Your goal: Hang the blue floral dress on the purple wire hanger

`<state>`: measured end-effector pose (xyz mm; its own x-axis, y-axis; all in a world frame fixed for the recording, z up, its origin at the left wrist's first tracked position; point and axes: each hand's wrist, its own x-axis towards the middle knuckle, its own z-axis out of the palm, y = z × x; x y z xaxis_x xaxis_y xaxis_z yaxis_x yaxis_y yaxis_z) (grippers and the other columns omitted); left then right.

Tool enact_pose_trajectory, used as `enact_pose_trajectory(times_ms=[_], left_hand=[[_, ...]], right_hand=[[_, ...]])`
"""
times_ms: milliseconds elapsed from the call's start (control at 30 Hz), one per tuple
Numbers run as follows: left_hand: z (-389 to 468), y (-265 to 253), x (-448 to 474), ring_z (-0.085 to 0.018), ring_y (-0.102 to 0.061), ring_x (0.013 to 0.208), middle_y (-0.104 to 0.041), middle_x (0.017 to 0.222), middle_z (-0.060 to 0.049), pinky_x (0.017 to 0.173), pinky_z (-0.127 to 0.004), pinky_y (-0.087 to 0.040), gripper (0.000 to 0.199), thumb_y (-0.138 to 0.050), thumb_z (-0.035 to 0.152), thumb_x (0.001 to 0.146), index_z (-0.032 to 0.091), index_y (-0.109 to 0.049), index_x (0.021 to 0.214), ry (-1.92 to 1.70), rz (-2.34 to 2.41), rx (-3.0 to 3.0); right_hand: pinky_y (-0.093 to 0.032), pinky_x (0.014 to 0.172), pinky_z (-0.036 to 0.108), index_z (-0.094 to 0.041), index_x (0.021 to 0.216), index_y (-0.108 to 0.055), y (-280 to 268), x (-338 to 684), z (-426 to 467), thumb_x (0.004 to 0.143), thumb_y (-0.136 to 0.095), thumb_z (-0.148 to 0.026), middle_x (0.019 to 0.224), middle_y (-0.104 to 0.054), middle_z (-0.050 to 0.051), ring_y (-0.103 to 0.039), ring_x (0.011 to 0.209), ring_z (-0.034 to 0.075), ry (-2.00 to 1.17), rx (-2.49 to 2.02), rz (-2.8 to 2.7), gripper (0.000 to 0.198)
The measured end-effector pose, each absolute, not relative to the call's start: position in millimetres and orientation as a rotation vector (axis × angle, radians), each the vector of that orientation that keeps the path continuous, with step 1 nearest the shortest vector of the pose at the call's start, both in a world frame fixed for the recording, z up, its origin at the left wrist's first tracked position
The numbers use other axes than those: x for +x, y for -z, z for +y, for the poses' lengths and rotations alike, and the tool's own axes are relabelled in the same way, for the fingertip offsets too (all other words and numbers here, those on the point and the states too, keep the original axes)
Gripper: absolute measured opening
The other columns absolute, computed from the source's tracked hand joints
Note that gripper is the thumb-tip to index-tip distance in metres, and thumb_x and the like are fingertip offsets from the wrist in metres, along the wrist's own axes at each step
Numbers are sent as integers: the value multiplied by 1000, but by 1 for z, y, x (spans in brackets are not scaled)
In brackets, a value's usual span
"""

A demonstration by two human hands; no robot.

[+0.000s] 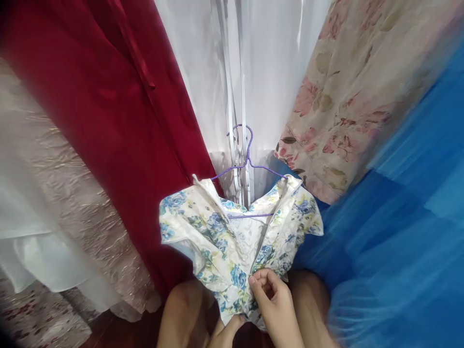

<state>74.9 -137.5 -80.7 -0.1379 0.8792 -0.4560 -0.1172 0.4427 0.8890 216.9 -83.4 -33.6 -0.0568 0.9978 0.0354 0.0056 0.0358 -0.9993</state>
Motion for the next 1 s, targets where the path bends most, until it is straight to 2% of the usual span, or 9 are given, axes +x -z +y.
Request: enact_pose_trajectory(times_ms=[100, 200, 300, 400, 567, 667, 800, 867, 1000], left_hand=[[-134, 81, 83, -33, -40, 142, -67, 127, -9, 122, -43, -23, 40, -65, 41, 79, 19, -73, 111, -999, 1408, 809], [-133, 80, 89, -33, -39, 143, -66, 128, -11, 122, -45, -22, 47, -66, 48, 78, 19, -71, 115, -1034, 1403, 814], [-131, 82, 83, -35, -50, 133, -69, 120, -12, 116, -46, -32, 47, -68, 48, 75, 18, -72, 111, -1175, 1431, 753], [-129, 83, 64, -36, -61, 115, -71, 108, -12, 103, -47, -46, 45, -69, 46, 74, 15, -70, 107, -1474, 1530, 655], [-136, 75, 46, -30, -63, 107, -67, 108, -10, 96, -41, -50, 43, -72, 41, 76, 17, -64, 111, -2125, 1773, 694], [-143, 68, 65, -27, -65, 103, -67, 107, -10, 94, -38, -51, 38, -75, 37, 78, 18, -64, 110, -1936, 1677, 1126], [-145, 55, 99, -24, -64, 104, -67, 110, -10, 92, -34, -51, 27, -62, 32, 91, 20, -62, 115, -1631, 1473, 1382], [-144, 45, 105, -22, -65, 94, -68, 99, -7, 86, -31, -51, 17, -55, 31, 95, 19, -63, 103, -1614, 1458, 1442], [-144, 23, 96, -18, -61, 79, -63, 80, -3, 75, -27, -48, 15, -55, 25, 94, 18, -61, 83, -1560, 1442, 1704]], right_hand=[[-28, 51, 23, -16, 88, -62, 35, 226, -87, 88, -62, -56, 58, -42, -5, -36, 55, 12, -1310, -1157, -1252, 39], [-29, 51, 23, -16, 93, -61, 33, 228, -90, 88, -64, -54, 56, -40, -6, -35, 54, 11, -1285, -1167, -1233, 38], [-29, 52, 24, -16, 86, -60, 30, 226, -89, 90, -61, -52, 57, -47, -4, -39, 53, 12, -1278, -1152, -1270, 36], [-35, 55, 25, -16, 82, -60, 32, 226, -88, 93, -58, -50, 61, -56, 0, -48, 57, 14, -1273, -1141, -1331, 35], [-41, 62, 26, -17, 80, -58, 43, 228, -98, 93, -58, -43, 65, -58, 1, -54, 62, 16, -1263, -1108, -1371, 29], [-42, 61, 26, -17, 79, -59, 38, 225, -111, 93, -58, -42, 64, -59, 1, -54, 61, 15, -1242, -1100, -1409, 29], [-42, 60, 26, -17, 80, -62, 14, 223, -126, 93, -59, -36, 66, -62, 2, -56, 61, 16, -1145, -1106, -1561, 24], [-42, 60, 26, -18, 82, -64, 0, 227, -129, 95, -56, -36, 68, -64, 3, -58, 62, 17, -1039, -1083, -1657, 23], [-42, 62, 27, -21, 89, -65, -21, 242, -124, 98, -50, -34, 72, -67, 3, -60, 65, 19, -734, -1078, -1814, 21]])
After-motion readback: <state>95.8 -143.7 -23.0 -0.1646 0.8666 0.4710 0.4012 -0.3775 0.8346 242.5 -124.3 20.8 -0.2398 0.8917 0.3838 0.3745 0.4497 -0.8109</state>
